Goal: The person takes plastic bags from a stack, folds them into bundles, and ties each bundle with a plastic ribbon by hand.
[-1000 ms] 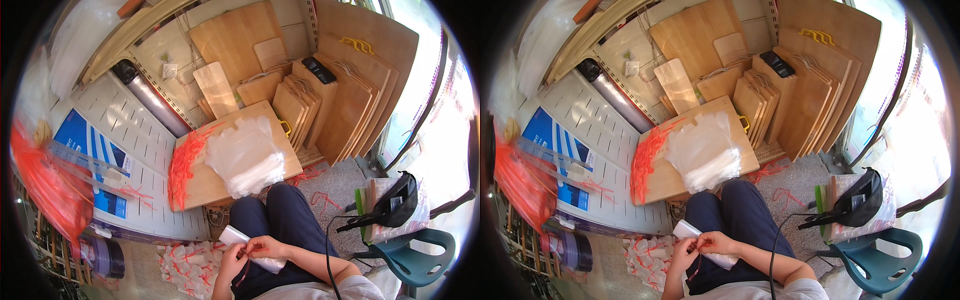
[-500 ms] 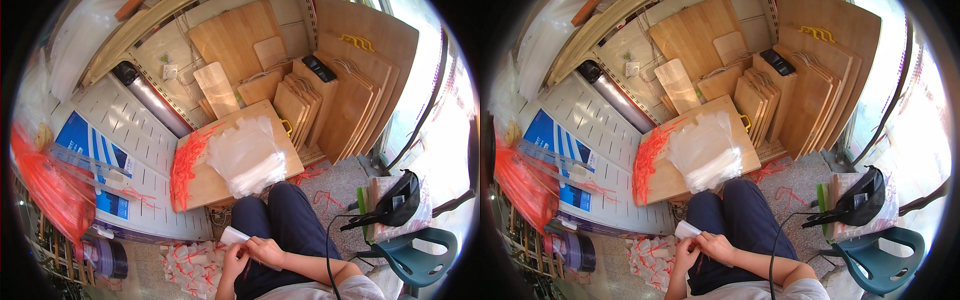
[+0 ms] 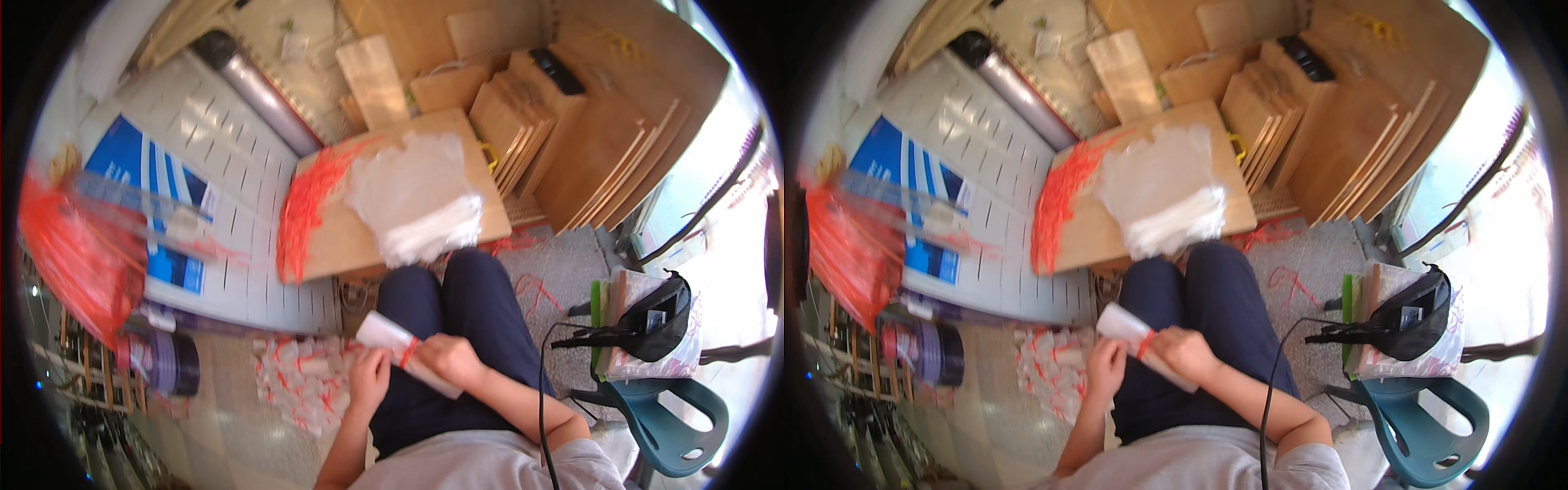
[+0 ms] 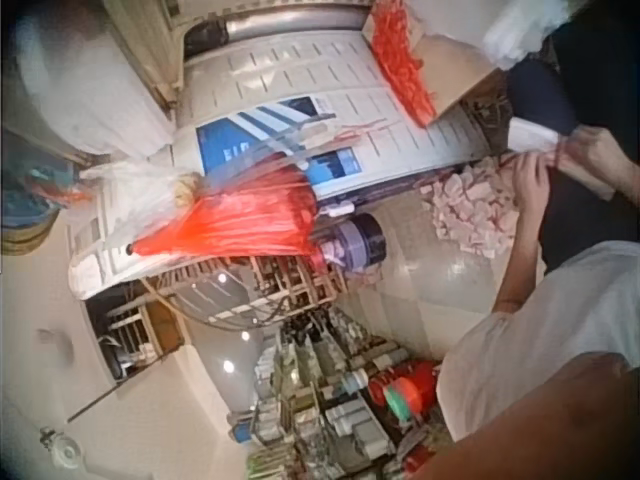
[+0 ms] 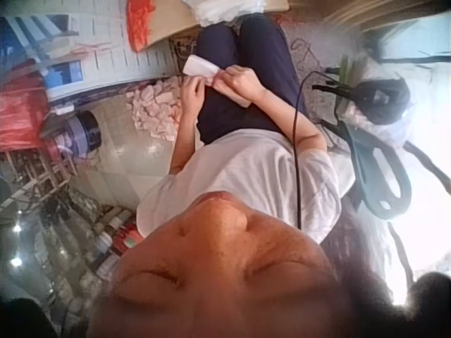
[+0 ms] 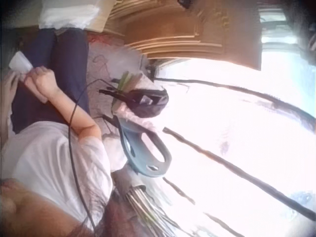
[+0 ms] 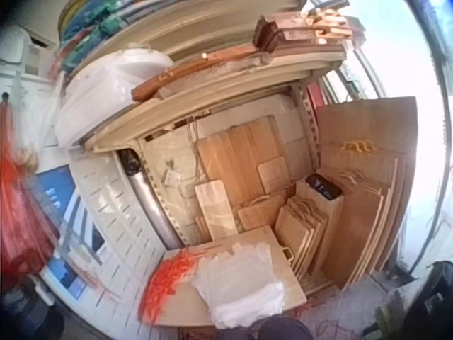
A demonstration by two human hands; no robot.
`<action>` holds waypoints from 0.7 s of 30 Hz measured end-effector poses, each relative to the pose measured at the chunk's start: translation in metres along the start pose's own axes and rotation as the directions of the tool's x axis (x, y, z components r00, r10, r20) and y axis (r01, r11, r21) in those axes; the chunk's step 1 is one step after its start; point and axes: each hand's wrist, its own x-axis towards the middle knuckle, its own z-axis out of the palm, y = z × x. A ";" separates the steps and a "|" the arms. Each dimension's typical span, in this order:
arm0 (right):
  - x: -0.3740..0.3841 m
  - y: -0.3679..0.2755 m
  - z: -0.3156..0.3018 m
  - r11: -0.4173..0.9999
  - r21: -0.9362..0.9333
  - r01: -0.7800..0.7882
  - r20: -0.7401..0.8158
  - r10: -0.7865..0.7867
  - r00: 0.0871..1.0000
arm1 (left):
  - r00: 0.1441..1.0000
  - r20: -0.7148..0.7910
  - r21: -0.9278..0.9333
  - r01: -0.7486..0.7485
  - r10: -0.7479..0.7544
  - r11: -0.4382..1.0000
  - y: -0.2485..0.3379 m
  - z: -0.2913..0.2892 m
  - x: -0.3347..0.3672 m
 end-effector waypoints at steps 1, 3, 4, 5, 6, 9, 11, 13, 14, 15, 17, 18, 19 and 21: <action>-0.002 0.002 -0.007 0.998 -0.012 -0.065 0.034 0.065 0.997 | 1.000 -0.014 0.021 -0.022 0.023 1.000 -0.001 -0.004 0.000; -0.003 0.003 -0.009 0.994 0.057 -0.091 0.013 0.091 0.996 | 0.999 -0.022 0.072 -0.045 0.046 0.996 -0.011 0.001 -0.008; 0.000 0.002 -0.008 0.987 0.116 -0.115 0.010 0.115 0.993 | 0.999 -0.025 0.072 -0.023 0.024 0.997 -0.016 0.004 -0.011; 0.002 0.000 -0.008 0.986 0.125 -0.110 0.027 0.108 0.994 | 0.989 -0.115 -0.041 0.090 -0.094 0.995 -0.019 0.006 -0.013; 0.006 -0.003 -0.010 0.959 0.184 -0.214 -0.023 0.221 0.975 | 0.957 -0.193 -0.160 0.186 -0.216 0.969 -0.023 0.008 -0.015; 0.000 -0.005 -0.008 0.820 0.322 -0.473 0.220 0.421 0.880 | 0.834 -0.099 -0.617 0.376 -0.542 0.691 -0.037 0.016 -0.018; 0.000 -0.008 -0.004 0.647 0.384 -0.659 0.531 0.428 0.731 | 0.704 0.306 -0.853 0.502 -0.641 0.145 -0.054 0.013 -0.013; 0.002 -0.017 -0.004 0.596 0.497 -0.631 0.541 0.355 0.762 | 0.711 0.381 -0.883 0.469 -0.590 -0.006 -0.063 0.016 -0.013; 0.004 -0.019 -0.004 0.526 0.603 -0.599 0.535 0.290 0.794 | 0.732 0.443 -0.889 0.434 -0.517 -0.148 -0.063 0.016 -0.012; 0.001 -0.023 -0.003 0.446 0.644 -0.621 0.543 0.305 0.782 | 0.738 0.389 -0.915 0.379 -0.551 -0.139 -0.059 0.018 -0.011; -0.008 -0.019 -0.006 0.430 0.603 -0.671 0.626 0.266 0.733 | 0.738 0.285 -0.949 0.307 -0.612 -0.072 -0.046 0.012 -0.002; -0.009 -0.020 -0.004 0.409 0.556 -0.724 0.688 0.262 0.677 | 0.742 0.239 -0.965 0.254 -0.626 -0.067 -0.046 0.006 -0.002; -0.008 -0.026 -0.002 0.421 0.557 -0.716 0.698 0.230 0.678 | 0.742 0.176 -0.969 0.246 -0.646 0.018 -0.062 0.008 -0.008; -0.003 -0.035 0.005 0.516 0.500 -0.696 0.677 0.268 0.685 | 0.700 0.152 -0.980 0.196 -0.697 -0.017 -0.076 0.010 -0.021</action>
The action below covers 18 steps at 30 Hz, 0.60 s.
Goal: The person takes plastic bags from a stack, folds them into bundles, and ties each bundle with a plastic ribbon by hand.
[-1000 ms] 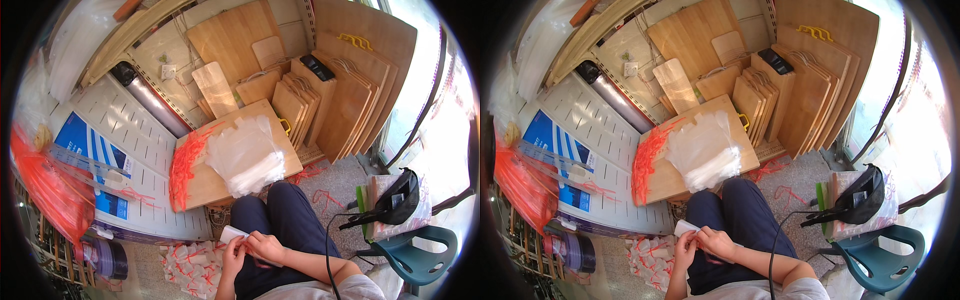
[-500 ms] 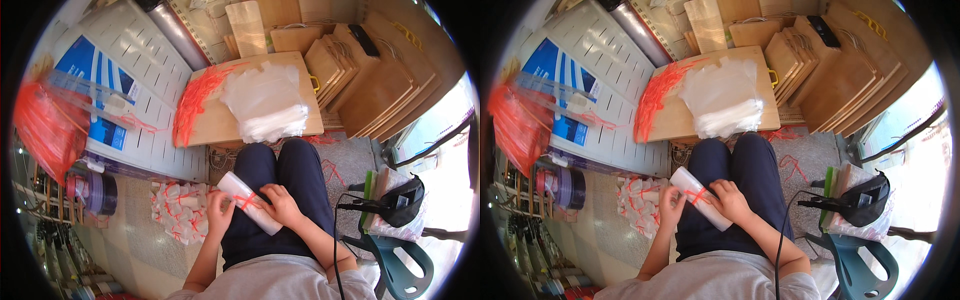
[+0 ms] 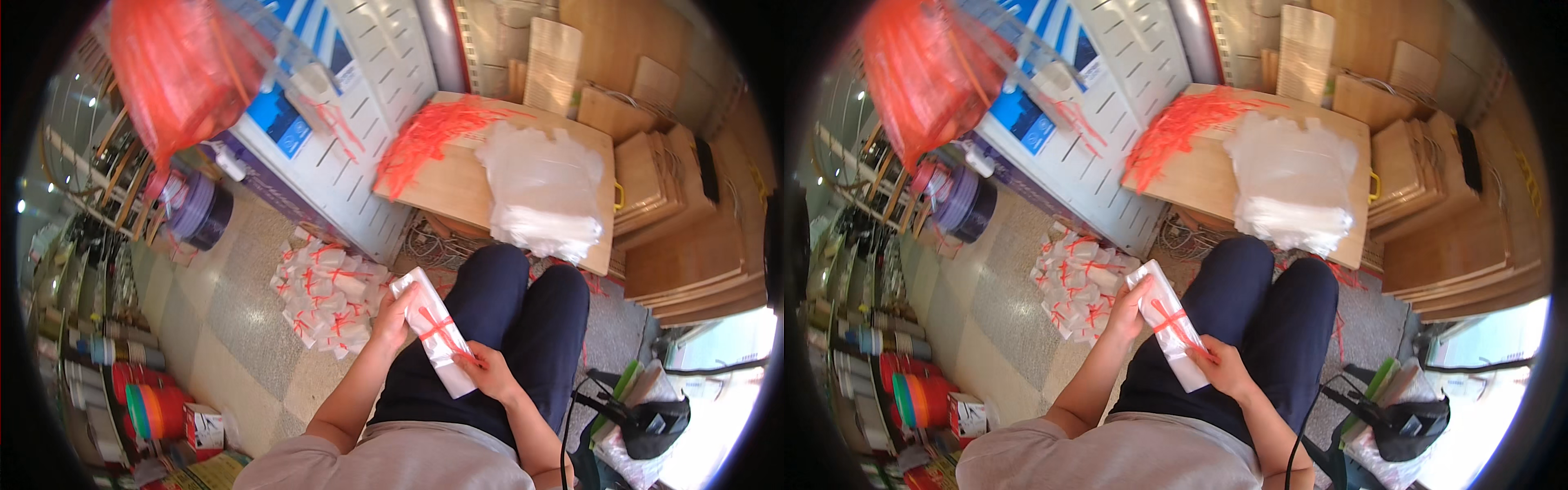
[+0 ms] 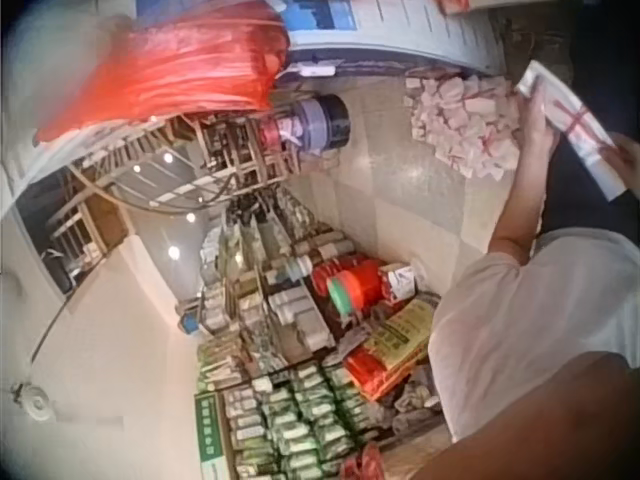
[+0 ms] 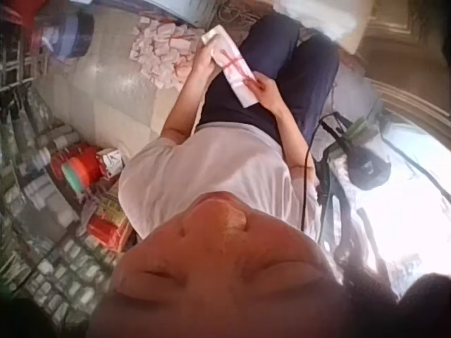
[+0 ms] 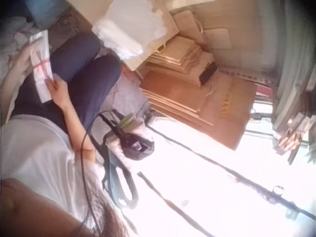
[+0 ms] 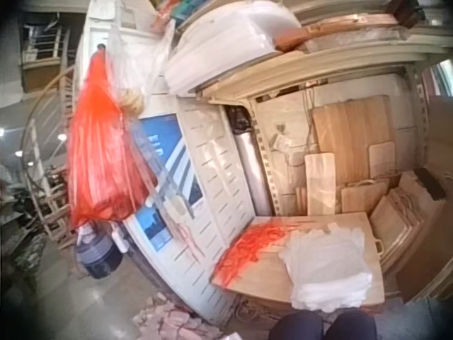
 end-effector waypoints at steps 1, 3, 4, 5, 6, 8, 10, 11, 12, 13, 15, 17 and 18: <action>0.004 -0.001 0.004 1.000 -0.006 0.004 0.027 -0.003 1.000 | 0.999 -0.041 -0.052 0.016 -0.018 0.998 0.002 -0.002 -0.004; 0.013 -0.005 0.016 0.999 -0.007 0.045 -0.059 -0.046 0.997 | 0.999 -0.035 -0.126 -0.010 0.006 0.992 0.005 -0.010 -0.018; 0.018 -0.008 0.020 0.999 -0.012 0.050 -0.036 -0.050 0.998 | 0.985 0.036 -0.201 0.175 -0.171 0.964 0.004 -0.012 -0.029; 0.023 -0.010 0.024 0.997 -0.069 0.045 -0.024 -0.046 0.999 | 0.935 0.120 -0.260 0.353 -0.333 0.899 0.002 -0.015 -0.041; 0.029 -0.012 0.029 0.991 -0.126 0.041 -0.014 -0.043 0.999 | 0.931 0.136 -0.148 0.358 -0.339 0.922 -0.005 -0.019 -0.057; 0.035 -0.016 0.039 0.992 -0.118 0.055 0.032 -0.052 0.998 | 0.947 0.085 -0.067 0.315 -0.310 0.947 -0.004 -0.016 -0.082; 0.039 -0.026 0.043 0.984 -0.148 0.099 0.077 -0.088 0.993 | 0.970 0.020 -0.103 0.244 -0.244 0.964 -0.001 -0.047 -0.075; 0.041 -0.027 0.045 0.984 -0.148 0.100 0.088 -0.088 0.992 | 0.983 -0.035 -0.127 0.176 -0.182 0.976 0.001 -0.069 -0.070; 0.041 -0.026 0.046 0.985 -0.098 0.142 0.059 -0.137 0.989 | 0.983 -0.108 -0.108 0.139 -0.150 0.984 0.005 -0.098 -0.058; 0.043 -0.025 0.044 0.982 -0.049 0.182 0.023 -0.181 0.983 | 0.981 -0.176 -0.097 0.060 -0.076 0.994 0.013 -0.121 -0.045; 0.047 -0.028 0.037 0.992 -0.039 0.121 0.057 -0.119 0.991 | 0.955 -0.296 -0.068 -0.047 0.025 0.997 0.034 -0.165 -0.015; 0.049 -0.024 0.033 0.999 0.010 0.053 0.141 -0.054 0.989 | 0.954 -0.293 -0.090 -0.089 0.059 0.992 0.061 -0.209 0.021; 0.050 -0.024 0.035 0.999 0.013 0.053 0.143 -0.054 0.988 | 0.970 -0.235 -0.126 -0.100 0.069 0.987 0.073 -0.232 0.035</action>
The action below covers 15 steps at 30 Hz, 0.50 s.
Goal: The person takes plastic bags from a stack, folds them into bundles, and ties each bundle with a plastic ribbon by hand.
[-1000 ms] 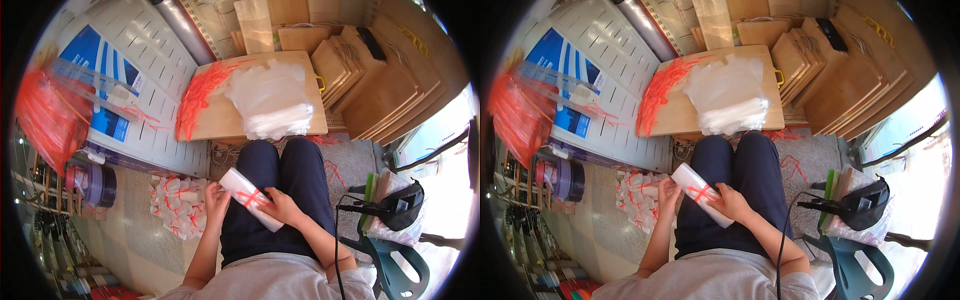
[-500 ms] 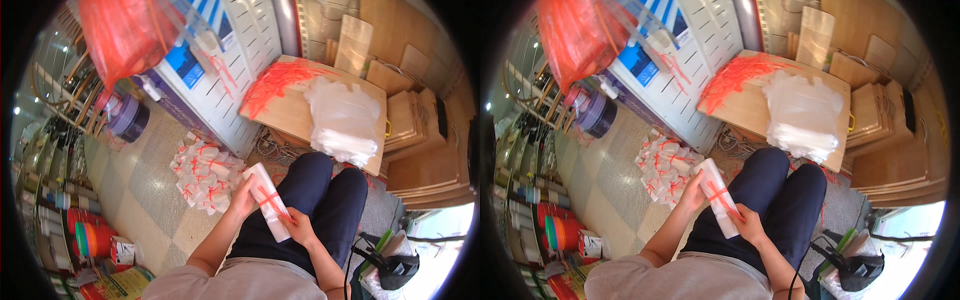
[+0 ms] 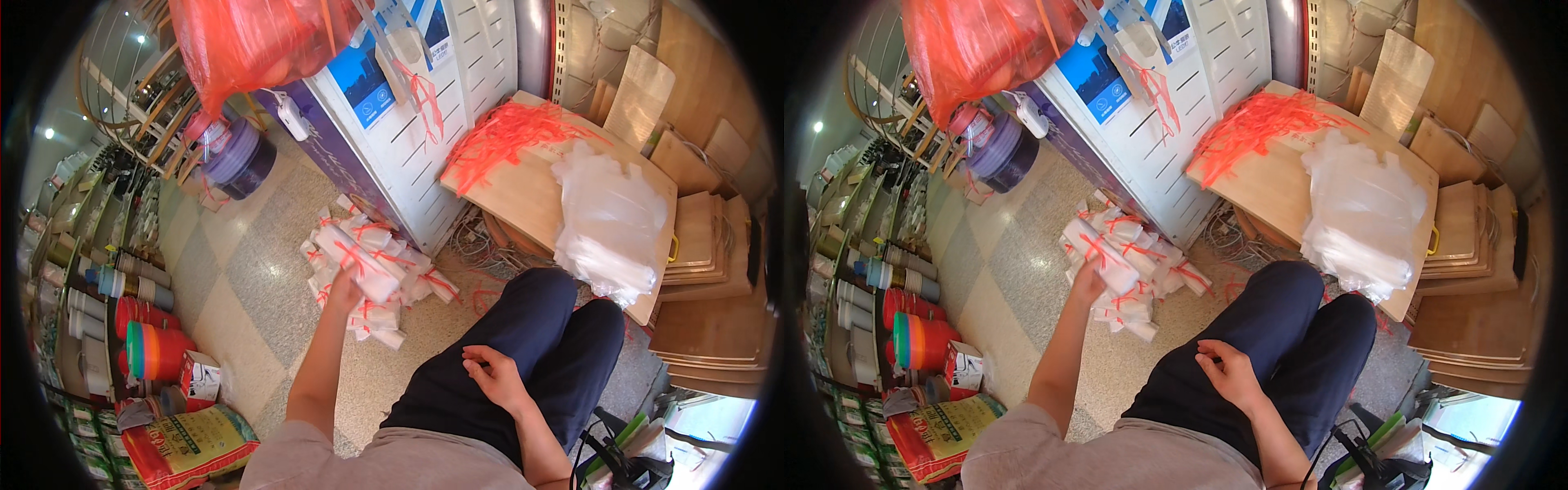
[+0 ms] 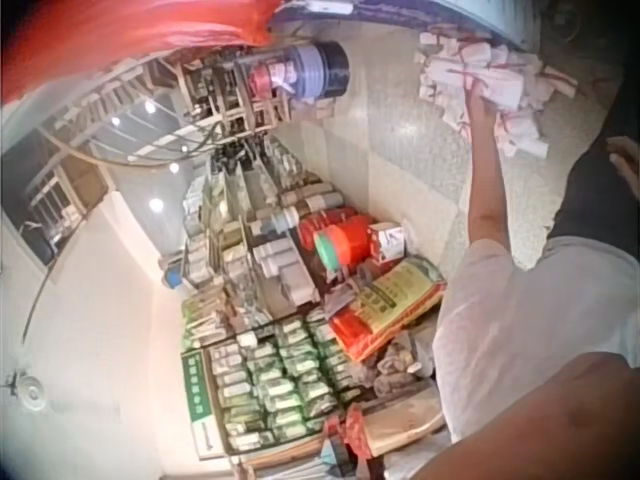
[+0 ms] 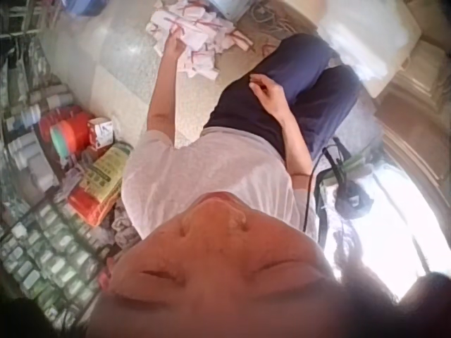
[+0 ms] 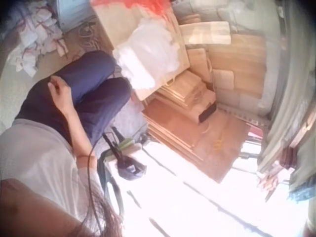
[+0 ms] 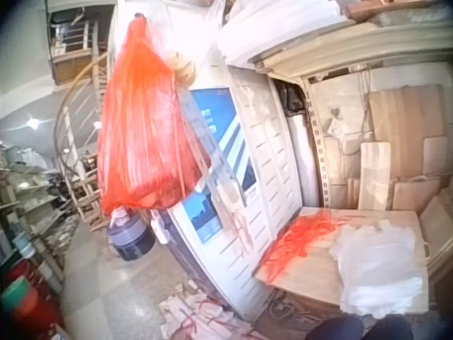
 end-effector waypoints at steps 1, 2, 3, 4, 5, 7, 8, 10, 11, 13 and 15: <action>0.000 -0.001 0.000 1.000 0.029 0.009 0.003 -0.009 1.000 | 1.000 0.003 0.001 0.002 -0.002 1.000 0.004 -0.019 0.019; 0.000 -0.002 -0.001 0.998 0.059 0.019 0.004 -0.020 1.000 | 0.986 -0.166 -0.025 0.015 -0.019 1.000 0.006 -0.036 0.037; 0.002 -0.002 -0.002 0.998 0.055 0.018 -0.020 -0.016 1.000 | 0.948 -0.314 -0.054 0.036 -0.052 0.998 0.007 -0.041 0.054; 0.002 -0.002 -0.002 0.999 0.006 0.053 -0.011 -0.053 0.999 | 0.897 -0.438 0.046 0.089 -0.060 0.995 -0.002 -0.041 0.061; 0.004 -0.005 -0.001 0.995 -0.042 0.091 -0.001 -0.091 0.996 | 0.834 -0.550 0.150 0.147 -0.041 0.978 -0.012 -0.045 0.060; 0.004 -0.011 -0.009 0.995 -0.025 0.098 0.003 -0.098 0.995 | 0.884 -0.467 0.301 0.186 -0.025 0.935 -0.042 -0.031 0.058; 0.003 -0.010 -0.015 0.995 -0.019 0.098 -0.031 -0.098 0.995 | 0.915 -0.402 0.368 0.185 -0.024 0.911 -0.063 -0.015 0.054; 0.002 -0.009 -0.027 0.996 -0.023 0.092 -0.108 -0.094 0.990 | 0.953 -0.299 0.441 0.179 -0.045 0.879 -0.087 0.027 0.047; 0.001 -0.010 -0.034 0.994 -0.017 0.109 -0.130 -0.110 0.985 | 0.983 -0.183 0.540 0.119 -0.022 0.833 -0.097 0.052 0.043; -0.001 -0.014 -0.051 0.993 -0.020 0.120 -0.180 -0.122 0.976 | 0.999 -0.036 0.625 0.041 -0.024 0.780 -0.110 0.102 0.034; -0.002 -0.019 -0.067 0.988 -0.044 0.145 -0.218 -0.151 0.964 | 0.916 0.358 0.719 -0.394 0.181 0.572 -0.113 0.159 0.025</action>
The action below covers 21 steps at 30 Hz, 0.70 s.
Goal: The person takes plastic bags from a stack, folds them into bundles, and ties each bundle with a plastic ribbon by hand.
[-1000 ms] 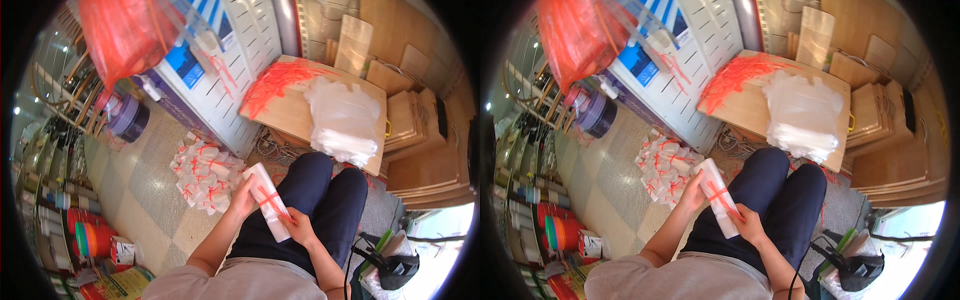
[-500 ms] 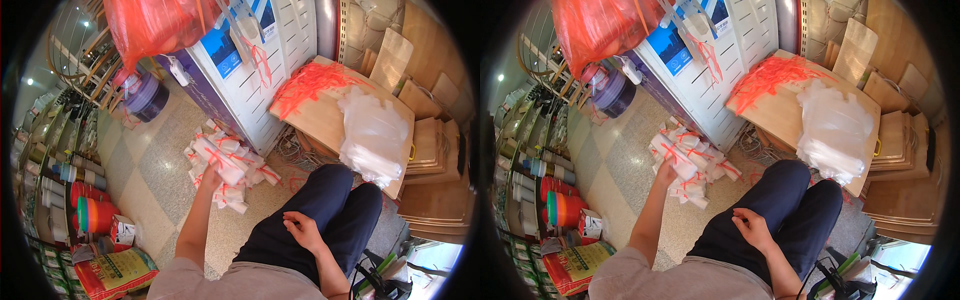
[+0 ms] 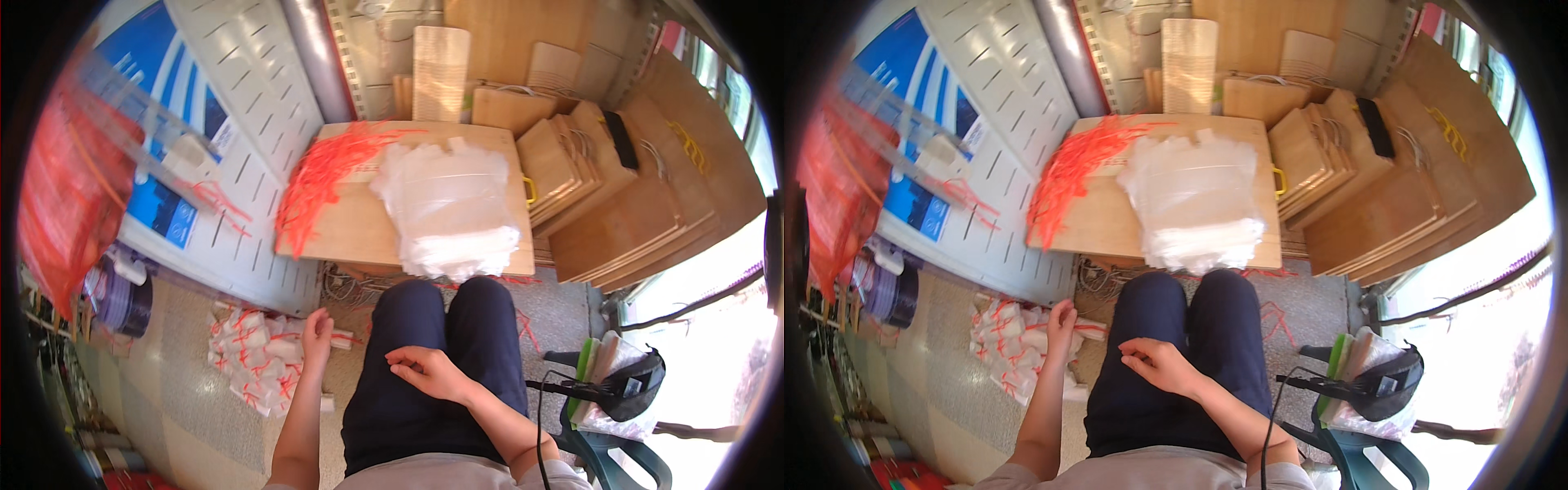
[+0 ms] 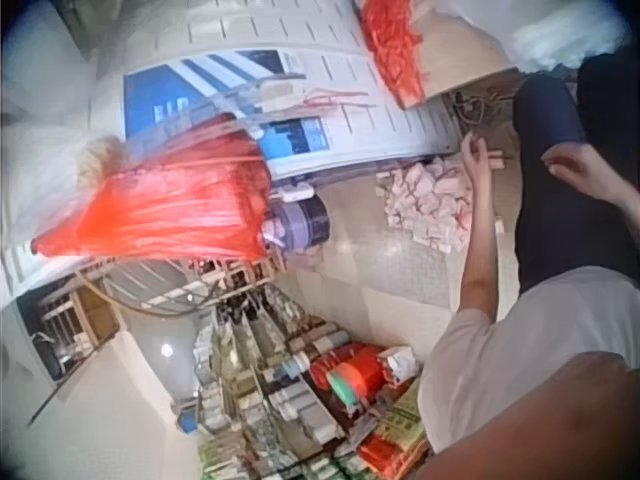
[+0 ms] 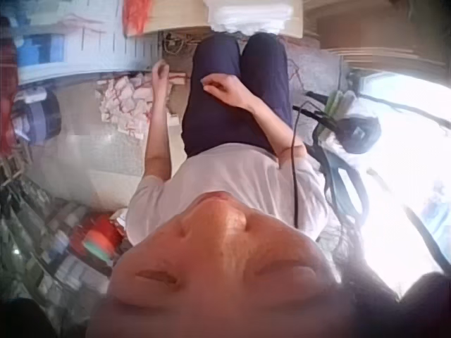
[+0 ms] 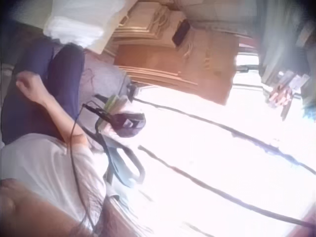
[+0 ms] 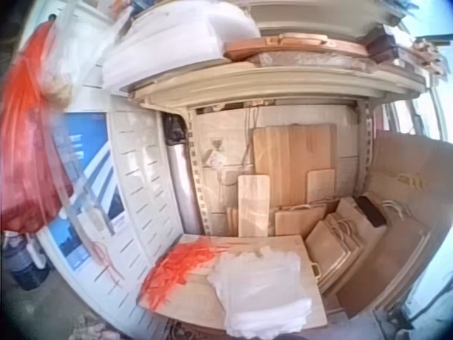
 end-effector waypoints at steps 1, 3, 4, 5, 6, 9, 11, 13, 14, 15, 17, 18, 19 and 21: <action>0.001 -0.001 -0.009 1.000 -0.013 0.013 -0.046 -0.013 0.999 | 0.998 0.051 0.026 -0.049 0.048 0.998 0.034 0.020 0.005; 0.001 0.002 -0.027 1.000 -0.027 -0.002 -0.113 -0.001 0.994 | 0.973 0.139 0.060 -0.196 0.186 0.979 0.090 0.052 0.020; 0.002 0.006 -0.034 0.999 -0.032 -0.014 -0.159 0.009 0.987 | 0.928 0.211 0.090 -0.332 0.308 0.939 0.109 0.068 0.031; 0.002 0.010 -0.041 0.999 -0.029 -0.021 -0.196 0.015 0.980 | 0.884 0.249 0.127 -0.436 0.397 0.891 0.122 0.083 0.043; 0.002 0.015 -0.045 1.000 -0.021 -0.016 -0.200 0.012 0.980 | 0.831 0.288 0.164 -0.533 0.477 0.830 0.134 0.095 0.055; 0.000 0.032 -0.052 0.956 0.284 -0.066 -0.269 0.145 0.952 | 0.695 0.430 0.204 -0.697 0.576 0.688 0.160 0.130 0.090; -0.003 0.045 -0.055 0.947 0.303 -0.106 -0.247 0.185 0.951 | 0.645 0.512 0.226 -0.738 0.567 0.636 0.172 0.145 0.108; -0.005 0.053 -0.059 0.936 0.320 -0.148 -0.223 0.227 0.948 | 0.594 0.592 0.241 -0.775 0.545 0.583 0.180 0.155 0.122; -0.006 0.055 -0.060 0.935 0.322 -0.150 -0.219 0.228 0.949 | 0.585 0.655 0.235 -0.759 0.478 0.607 0.182 0.158 0.129; -0.006 0.057 -0.062 0.934 0.323 -0.153 -0.214 0.230 0.950 | 0.570 0.713 0.232 -0.741 0.408 0.630 0.183 0.160 0.134; -0.006 0.061 -0.066 0.930 0.339 -0.140 -0.209 0.219 0.953 | 0.558 0.769 0.277 -0.730 0.311 0.625 0.183 0.165 0.145; -0.006 0.063 -0.068 0.930 0.345 -0.130 -0.202 0.209 0.957 | 0.545 0.810 0.318 -0.718 0.217 0.619 0.183 0.166 0.150; -0.007 0.063 -0.070 0.928 0.350 -0.127 -0.204 0.208 0.957 | 0.543 0.812 0.319 -0.720 0.213 0.616 0.182 0.168 0.153; -0.008 0.060 -0.074 0.929 0.353 -0.108 -0.191 0.185 0.964 | 0.566 0.799 0.235 -0.607 0.204 0.759 0.182 0.170 0.159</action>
